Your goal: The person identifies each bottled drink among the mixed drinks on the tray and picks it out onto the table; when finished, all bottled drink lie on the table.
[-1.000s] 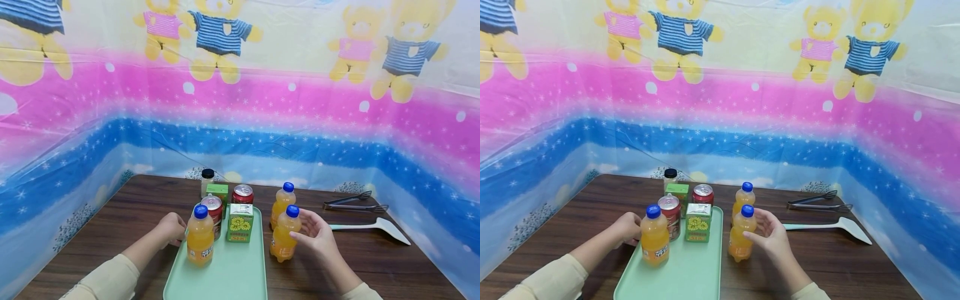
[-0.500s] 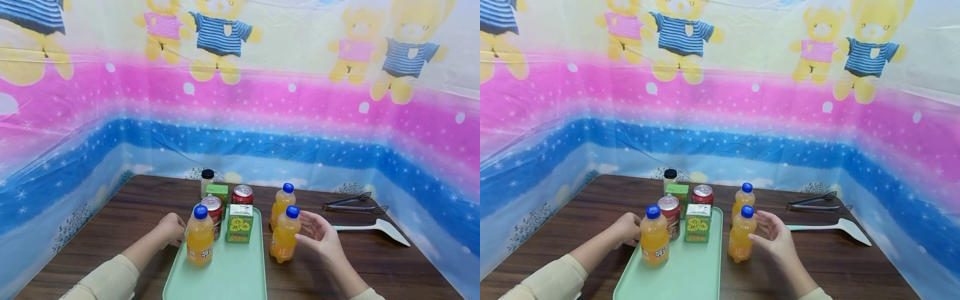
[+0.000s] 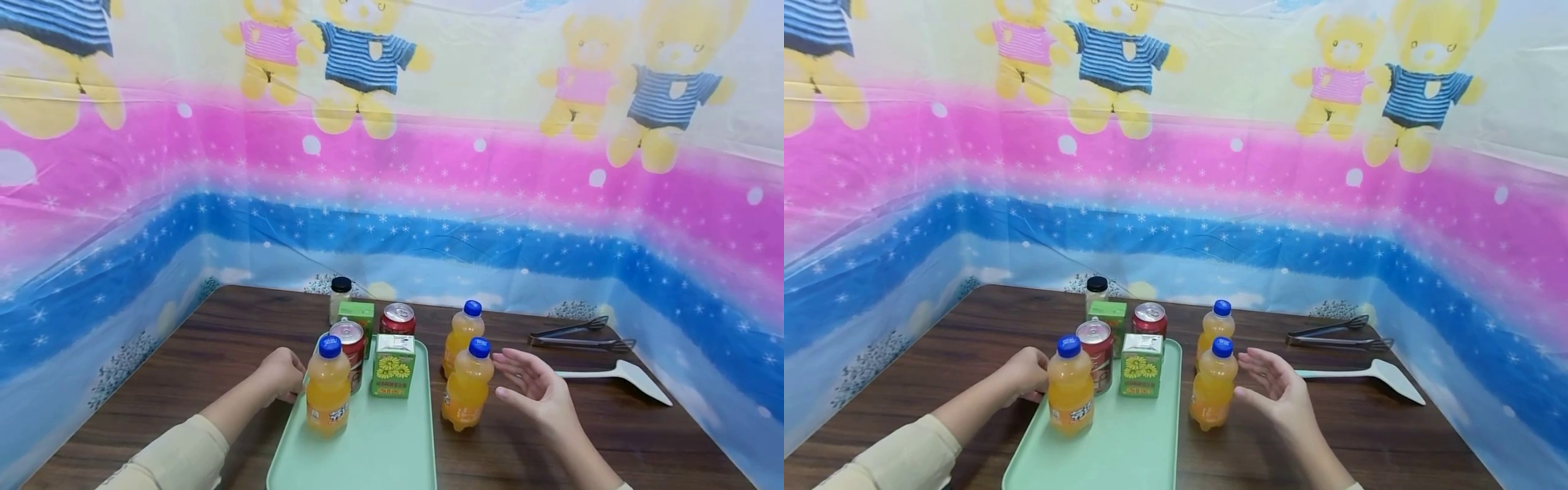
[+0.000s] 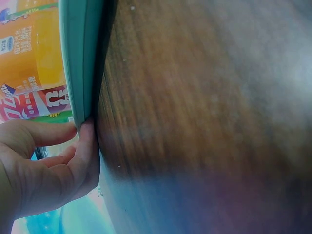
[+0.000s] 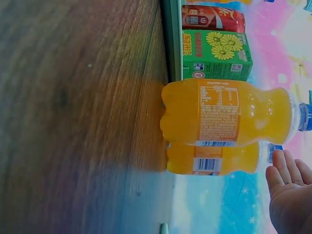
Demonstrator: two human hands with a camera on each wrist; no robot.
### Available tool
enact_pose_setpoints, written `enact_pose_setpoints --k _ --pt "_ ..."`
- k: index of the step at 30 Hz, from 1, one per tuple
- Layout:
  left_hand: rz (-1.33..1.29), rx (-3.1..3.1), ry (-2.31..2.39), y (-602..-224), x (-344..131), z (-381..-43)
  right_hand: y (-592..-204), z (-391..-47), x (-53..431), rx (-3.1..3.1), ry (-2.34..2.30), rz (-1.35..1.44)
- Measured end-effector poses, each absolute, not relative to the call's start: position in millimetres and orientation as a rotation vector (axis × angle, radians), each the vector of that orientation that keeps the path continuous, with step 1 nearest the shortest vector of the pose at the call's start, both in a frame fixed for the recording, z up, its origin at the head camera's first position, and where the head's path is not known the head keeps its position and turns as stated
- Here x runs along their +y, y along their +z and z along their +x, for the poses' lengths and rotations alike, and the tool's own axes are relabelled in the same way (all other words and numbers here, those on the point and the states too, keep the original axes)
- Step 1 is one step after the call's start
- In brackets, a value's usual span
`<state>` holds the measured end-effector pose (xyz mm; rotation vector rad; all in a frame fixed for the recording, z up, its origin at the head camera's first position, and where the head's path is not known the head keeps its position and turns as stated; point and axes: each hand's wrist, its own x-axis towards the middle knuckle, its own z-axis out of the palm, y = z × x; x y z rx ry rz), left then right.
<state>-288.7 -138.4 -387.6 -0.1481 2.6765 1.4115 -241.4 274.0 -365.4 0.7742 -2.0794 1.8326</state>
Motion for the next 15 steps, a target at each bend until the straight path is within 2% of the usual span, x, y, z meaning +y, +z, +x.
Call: enact_pose_setpoints --k 15 --pt "-0.179 2.669 1.398 -386.0 -137.3 -288.8 -361.2 -224.6 273.4 -2.116 1.834 0.691"
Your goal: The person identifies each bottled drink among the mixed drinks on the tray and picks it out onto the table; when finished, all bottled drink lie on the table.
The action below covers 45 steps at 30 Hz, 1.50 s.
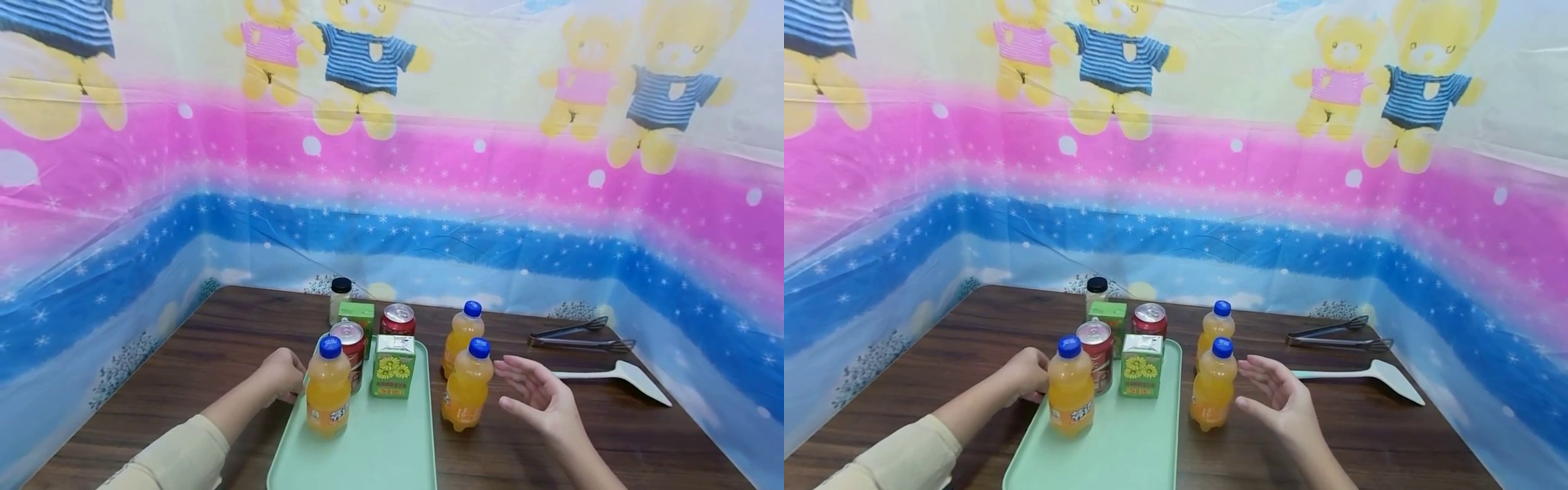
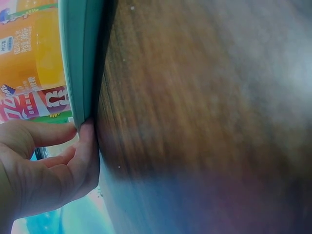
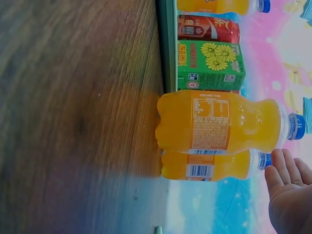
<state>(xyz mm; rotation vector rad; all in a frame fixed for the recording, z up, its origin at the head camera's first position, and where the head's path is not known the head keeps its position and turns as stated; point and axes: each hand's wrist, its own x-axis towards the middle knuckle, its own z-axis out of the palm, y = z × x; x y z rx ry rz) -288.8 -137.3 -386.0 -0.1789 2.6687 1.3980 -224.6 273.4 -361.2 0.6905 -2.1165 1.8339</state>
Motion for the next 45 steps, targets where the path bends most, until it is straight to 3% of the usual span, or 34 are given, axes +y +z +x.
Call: enact_pose_setpoints --k 24,36,45 --pt "-0.221 2.644 1.411 -386.9 -134.4 -292.1 -365.3 -202.9 266.6 -2.125 1.889 0.768" --pt "-0.197 2.668 1.409 -385.7 -133.8 -288.5 -369.7 -200.5 258.0 -2.036 1.896 1.037" --pt "-0.215 2.678 1.374 -383.1 -135.3 -287.9 -367.1 -196.5 243.8 -2.008 1.939 1.079"
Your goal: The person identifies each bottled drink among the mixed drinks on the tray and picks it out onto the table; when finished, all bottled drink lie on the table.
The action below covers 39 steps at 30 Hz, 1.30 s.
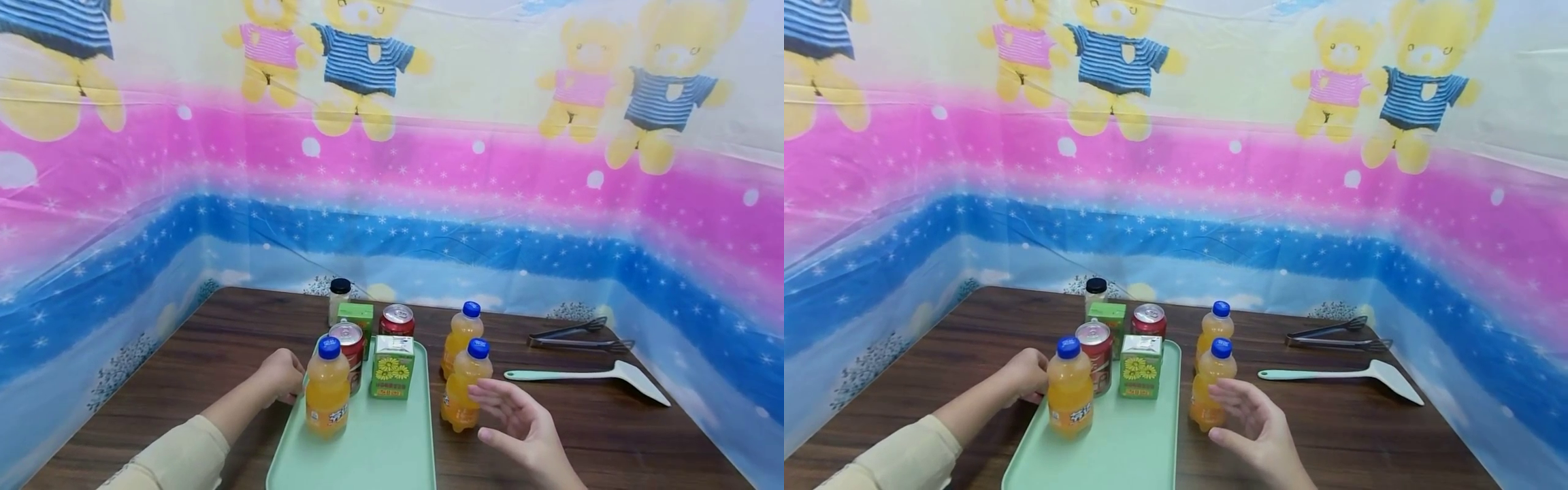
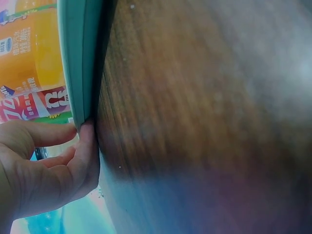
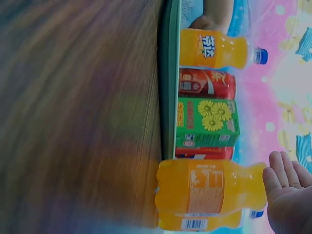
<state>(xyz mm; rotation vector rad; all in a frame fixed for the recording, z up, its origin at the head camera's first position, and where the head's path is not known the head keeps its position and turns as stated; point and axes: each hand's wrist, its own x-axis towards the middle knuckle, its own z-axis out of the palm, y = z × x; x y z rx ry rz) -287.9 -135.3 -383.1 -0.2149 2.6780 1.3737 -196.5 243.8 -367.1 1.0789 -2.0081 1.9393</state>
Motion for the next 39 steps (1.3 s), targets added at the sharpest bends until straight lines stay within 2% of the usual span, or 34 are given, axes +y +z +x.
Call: enact_pose_setpoints --k 29,39 --pt "-0.220 2.681 1.355 -380.2 -134.8 -286.3 -362.5 -194.7 204.2 -1.986 1.940 1.072" --pt "-0.213 2.676 1.364 -382.1 -135.6 -287.8 -359.9 -191.6 192.1 -2.087 1.972 0.935"
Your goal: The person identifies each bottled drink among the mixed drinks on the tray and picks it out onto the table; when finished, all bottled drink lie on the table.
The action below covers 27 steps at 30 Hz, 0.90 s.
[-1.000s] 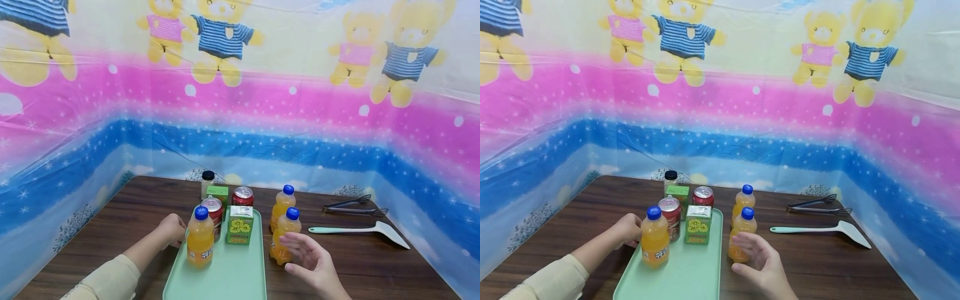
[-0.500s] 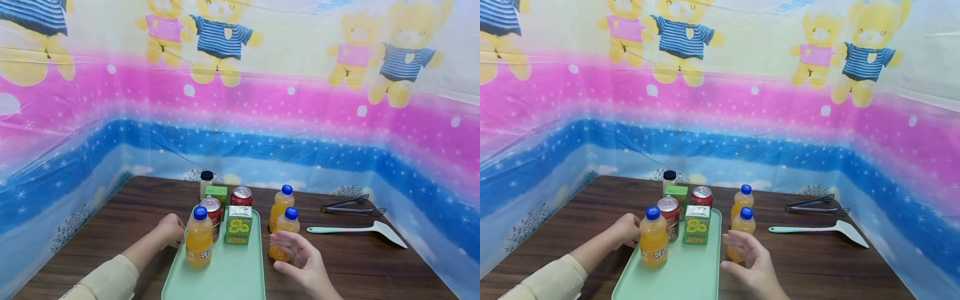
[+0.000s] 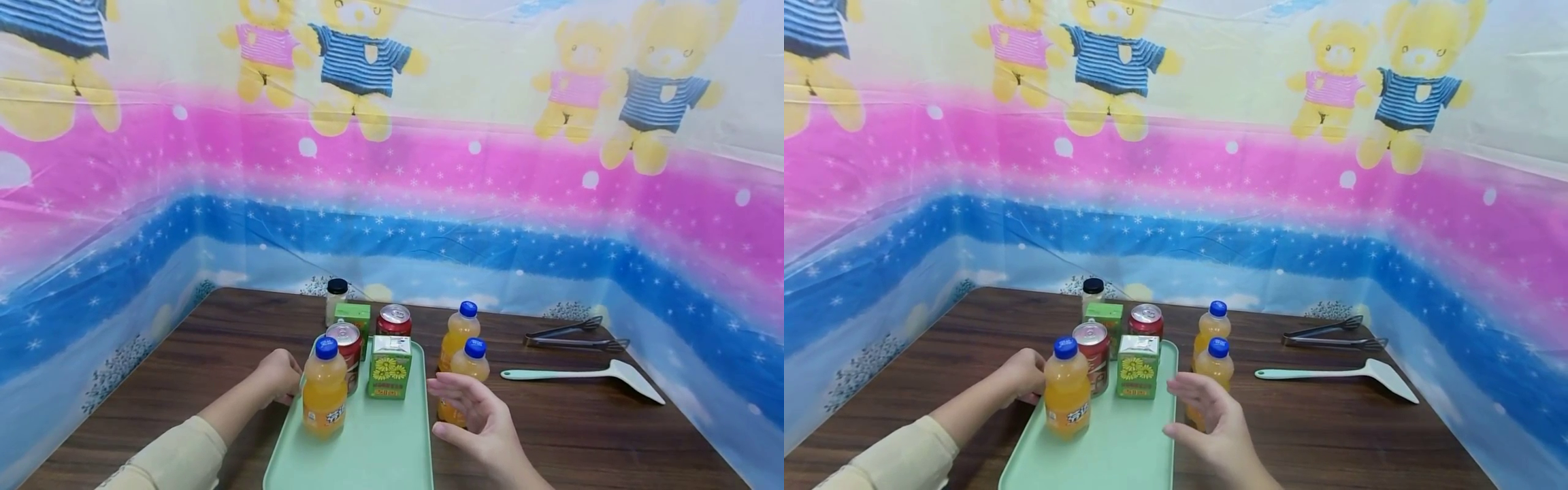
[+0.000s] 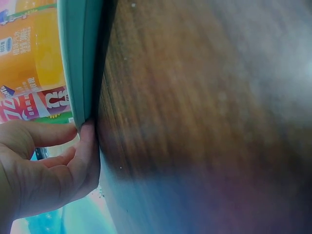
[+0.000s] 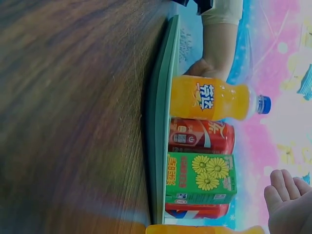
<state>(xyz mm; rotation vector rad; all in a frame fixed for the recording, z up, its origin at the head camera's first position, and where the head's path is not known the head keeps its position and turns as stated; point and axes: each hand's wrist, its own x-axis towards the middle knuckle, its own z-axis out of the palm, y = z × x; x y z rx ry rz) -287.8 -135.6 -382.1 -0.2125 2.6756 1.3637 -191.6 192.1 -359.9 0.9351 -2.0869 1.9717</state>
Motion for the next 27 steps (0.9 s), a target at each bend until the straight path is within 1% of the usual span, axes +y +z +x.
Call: enact_pose_setpoints --k 27 --pt "-0.202 2.681 1.356 -380.7 -134.3 -287.4 -357.9 -200.1 171.5 -2.105 2.039 0.906"
